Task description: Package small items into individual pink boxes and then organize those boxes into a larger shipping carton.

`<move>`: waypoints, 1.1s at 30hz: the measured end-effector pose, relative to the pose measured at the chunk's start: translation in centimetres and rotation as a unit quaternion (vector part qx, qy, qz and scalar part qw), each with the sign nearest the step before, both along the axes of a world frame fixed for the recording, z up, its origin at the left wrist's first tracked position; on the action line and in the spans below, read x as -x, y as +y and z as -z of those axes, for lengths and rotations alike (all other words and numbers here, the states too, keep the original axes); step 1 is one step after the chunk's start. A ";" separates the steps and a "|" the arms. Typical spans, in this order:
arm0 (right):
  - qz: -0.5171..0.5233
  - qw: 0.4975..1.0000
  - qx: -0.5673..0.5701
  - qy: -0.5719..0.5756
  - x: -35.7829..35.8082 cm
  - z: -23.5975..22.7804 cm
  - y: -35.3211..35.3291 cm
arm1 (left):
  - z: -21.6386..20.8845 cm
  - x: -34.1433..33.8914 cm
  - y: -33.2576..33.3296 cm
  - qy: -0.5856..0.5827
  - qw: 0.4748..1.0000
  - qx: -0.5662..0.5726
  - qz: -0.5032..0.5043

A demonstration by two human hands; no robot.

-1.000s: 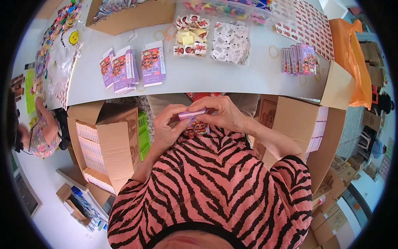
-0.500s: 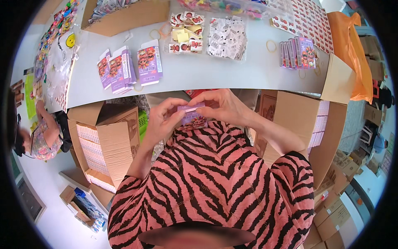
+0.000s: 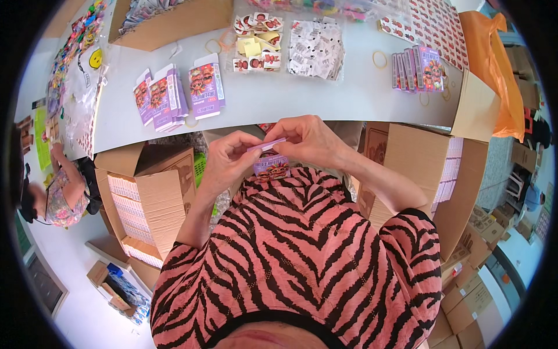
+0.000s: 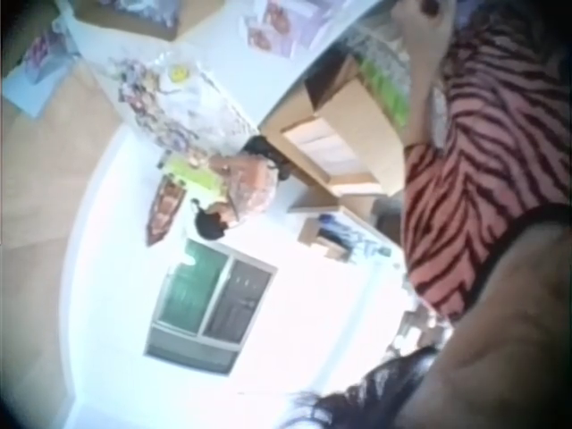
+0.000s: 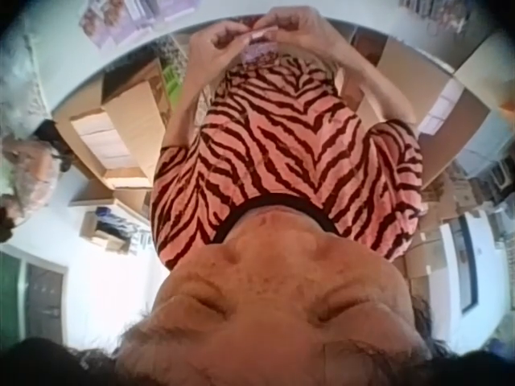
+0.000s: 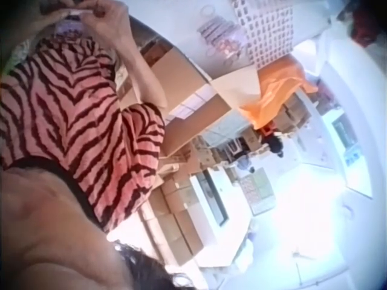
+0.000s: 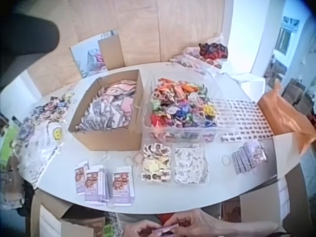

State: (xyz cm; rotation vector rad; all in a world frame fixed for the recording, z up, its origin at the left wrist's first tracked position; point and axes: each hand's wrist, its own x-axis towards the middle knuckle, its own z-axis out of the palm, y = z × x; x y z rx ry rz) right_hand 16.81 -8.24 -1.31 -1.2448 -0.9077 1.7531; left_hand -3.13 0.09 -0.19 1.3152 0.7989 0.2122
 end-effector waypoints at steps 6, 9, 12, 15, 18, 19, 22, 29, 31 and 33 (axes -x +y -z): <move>0.014 0.999 -0.036 -0.022 0.6 -0.1 -0.5 | 0.3 0.1 0.0 -0.025 0.999 0.015 -0.020; 0.018 0.981 -0.113 -0.156 0.9 -0.1 -1.3 | 0.7 0.2 -0.3 -0.050 0.998 0.006 -0.044; 0.039 0.934 -0.264 -0.238 1.1 1.3 -2.0 | 0.9 0.5 -1.2 -0.054 0.996 -0.048 -0.054; 0.026 0.910 -0.311 -0.272 1.1 2.1 -2.6 | 0.9 1.0 -1.4 -0.060 0.983 -0.169 -0.027; 0.060 0.881 -0.366 -0.294 1.3 2.6 -2.9 | 1.2 1.1 -1.7 -0.069 0.964 -0.257 -0.001; 0.060 0.881 -0.365 -0.294 1.3 2.6 -2.9 | 1.4 1.2 -1.8 -0.075 0.955 -0.286 -0.003; 0.056 0.865 -0.378 -0.324 1.1 2.6 -3.1 | 1.7 1.3 -2.1 -0.072 0.949 -0.308 -0.016; 0.040 0.954 -0.226 -0.190 0.4 1.1 -2.0 | 1.9 0.8 -2.2 -0.069 0.971 -0.224 -0.055; 0.018 0.957 -0.209 -0.200 0.2 1.0 -1.5 | 1.5 0.4 -1.5 -0.068 0.950 -0.303 -0.018; 0.007 0.905 -0.299 -0.304 0.3 1.2 -1.2 | 1.6 0.4 -1.5 -0.062 0.948 -0.311 -0.016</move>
